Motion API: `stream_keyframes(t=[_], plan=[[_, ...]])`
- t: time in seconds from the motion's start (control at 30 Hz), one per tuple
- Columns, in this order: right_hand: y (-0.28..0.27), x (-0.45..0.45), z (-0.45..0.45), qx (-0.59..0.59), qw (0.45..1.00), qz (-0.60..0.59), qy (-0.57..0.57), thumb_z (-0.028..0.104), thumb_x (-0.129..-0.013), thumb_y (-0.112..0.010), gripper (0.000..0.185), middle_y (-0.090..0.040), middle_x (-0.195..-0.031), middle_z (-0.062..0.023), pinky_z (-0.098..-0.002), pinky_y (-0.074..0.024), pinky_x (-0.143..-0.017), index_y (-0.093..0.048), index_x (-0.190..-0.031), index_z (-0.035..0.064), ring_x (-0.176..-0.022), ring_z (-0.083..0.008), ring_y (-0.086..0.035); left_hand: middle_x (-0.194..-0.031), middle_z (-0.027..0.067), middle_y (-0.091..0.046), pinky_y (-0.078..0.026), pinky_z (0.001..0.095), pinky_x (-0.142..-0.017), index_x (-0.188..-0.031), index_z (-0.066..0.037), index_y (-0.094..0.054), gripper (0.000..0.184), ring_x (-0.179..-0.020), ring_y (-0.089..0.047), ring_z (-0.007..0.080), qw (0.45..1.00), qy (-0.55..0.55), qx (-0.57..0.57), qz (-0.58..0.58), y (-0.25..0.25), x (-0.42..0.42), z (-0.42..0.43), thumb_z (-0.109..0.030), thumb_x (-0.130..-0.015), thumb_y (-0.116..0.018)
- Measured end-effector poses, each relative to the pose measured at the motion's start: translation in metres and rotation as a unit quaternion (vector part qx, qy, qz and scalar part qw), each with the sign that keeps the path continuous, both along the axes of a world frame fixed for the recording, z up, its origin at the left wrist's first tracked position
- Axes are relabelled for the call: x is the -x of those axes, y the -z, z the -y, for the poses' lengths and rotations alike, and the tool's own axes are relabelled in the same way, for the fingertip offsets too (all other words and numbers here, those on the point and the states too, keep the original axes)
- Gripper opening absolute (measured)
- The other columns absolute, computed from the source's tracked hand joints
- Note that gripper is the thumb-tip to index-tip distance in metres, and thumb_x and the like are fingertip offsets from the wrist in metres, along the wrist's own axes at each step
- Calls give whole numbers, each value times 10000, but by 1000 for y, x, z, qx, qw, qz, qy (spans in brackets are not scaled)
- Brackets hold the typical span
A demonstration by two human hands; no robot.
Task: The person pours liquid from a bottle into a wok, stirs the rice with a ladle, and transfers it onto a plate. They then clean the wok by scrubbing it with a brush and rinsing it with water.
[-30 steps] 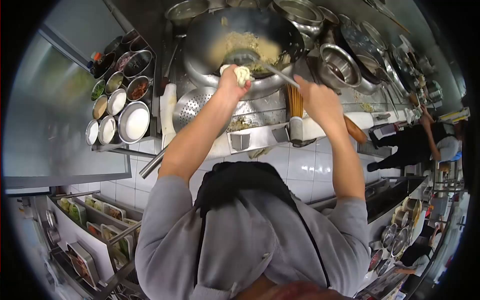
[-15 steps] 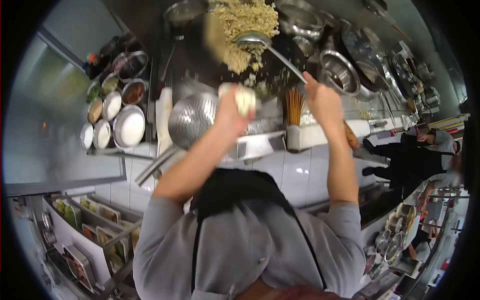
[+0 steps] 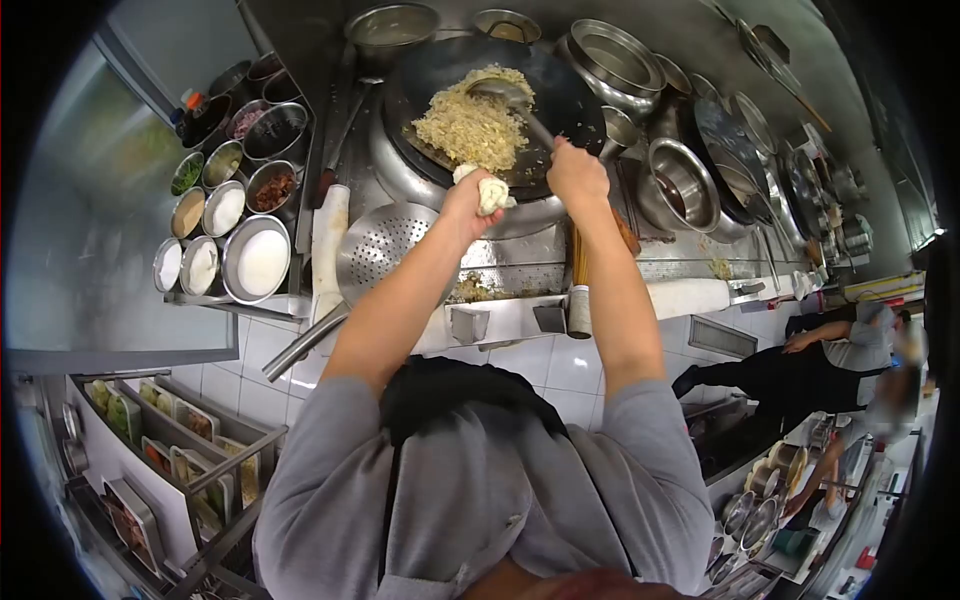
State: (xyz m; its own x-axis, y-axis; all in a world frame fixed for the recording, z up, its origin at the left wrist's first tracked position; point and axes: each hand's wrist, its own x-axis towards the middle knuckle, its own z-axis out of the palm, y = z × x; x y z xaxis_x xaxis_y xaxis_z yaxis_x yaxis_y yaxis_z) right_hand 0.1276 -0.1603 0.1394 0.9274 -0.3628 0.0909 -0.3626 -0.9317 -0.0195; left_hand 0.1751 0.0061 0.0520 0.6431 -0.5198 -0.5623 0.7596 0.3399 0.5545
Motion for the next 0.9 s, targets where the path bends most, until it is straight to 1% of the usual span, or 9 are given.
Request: stream_keyframes(t=[0.17,0.2,0.33,0.47,0.6,0.7,0.8,0.83,0.9], plan=[[-12,91,-18,7,997,-41,-61,165,-933,-518,347,-692,-823,-232,-520,-564,-722,-558,-1270,94,-790,-414,-698,-812,42,-661,-583,357,-571,-983,-141,-613,201,-707,-663,194,1000,-4,9,-22,-1,8,-8,-317,-890,-643],[-19,98,-15,6,997,-49,-55,163,-928,-525,354,-690,-806,-228,-520,-564,-712,-556,-1273,93,-779,-411,-699,-872,65,-658,-604,395,-655,-1040,-122,-597,245,-766,-663,224,999,-3,31,-32,-1,8,-10,-309,-895,-658],[0,28,16,19,999,-8,-33,129,-903,-533,328,-698,-911,-243,-501,-564,-756,-584,-1223,78,-865,-410,-696,-939,106,-631,-606,453,-760,-1055,-90,-579,245,-816,-644,264,994,-31,71,-74,-6,6,-5,-247,-893,-674],[4,-39,3,-30,999,3,-12,143,-920,-514,224,-698,-964,-246,-498,-556,-810,-604,-1109,63,-936,-416,-686,-947,119,-624,-608,457,-753,-1060,-95,-582,244,-815,-643,287,993,-65,81,-62,3,8,-4,-199,-871,-695],[-22,48,-30,-41,994,-61,-86,162,-931,-501,227,-695,-907,-253,-504,-559,-783,-615,-1112,84,-877,-416,-695,-963,138,-612,-603,488,-771,-1074,-100,-564,204,-866,-636,312,993,-32,69,-94,-3,-10,2,-175,-897,-633],[-11,89,3,37,995,-20,-95,206,-948,-520,284,-692,-853,-219,-525,-551,-745,-605,-1206,120,-798,-409,-689,-963,146,-606,-595,513,-791,-1083,-100,-542,178,-882,-632,313,992,-46,23,-112,-11,-18,21,-158,-917,-570],[-9,88,25,53,997,-3,-48,194,-948,-512,302,-695,-837,-202,-500,-554,-720,-599,-1225,112,-811,-394,-690,-903,101,-609,-573,456,-544,-1029,-117,-536,114,-726,-622,264,986,-107,44,-117,5,20,23,-136,-917,-518],[-15,83,33,56,997,27,-55,188,-955,-490,279,-699,-857,-213,-502,-553,-722,-607,-1194,101,-818,-393,-693,-884,84,-611,-557,434,-480,-1019,-130,-543,109,-690,-620,253,983,-134,62,-107,-15,22,25,-135,-915,-514],[-39,108,23,22,999,26,-6,208,-963,-508,346,-705,-868,-204,-512,-546,-727,-581,-1296,149,-809,-400,-688,-825,56,-598,-454,319,-386,-953,-182,-541,79,-651,-588,200,989,-67,60,-121,-65,72,1,-149,-881,-542]])
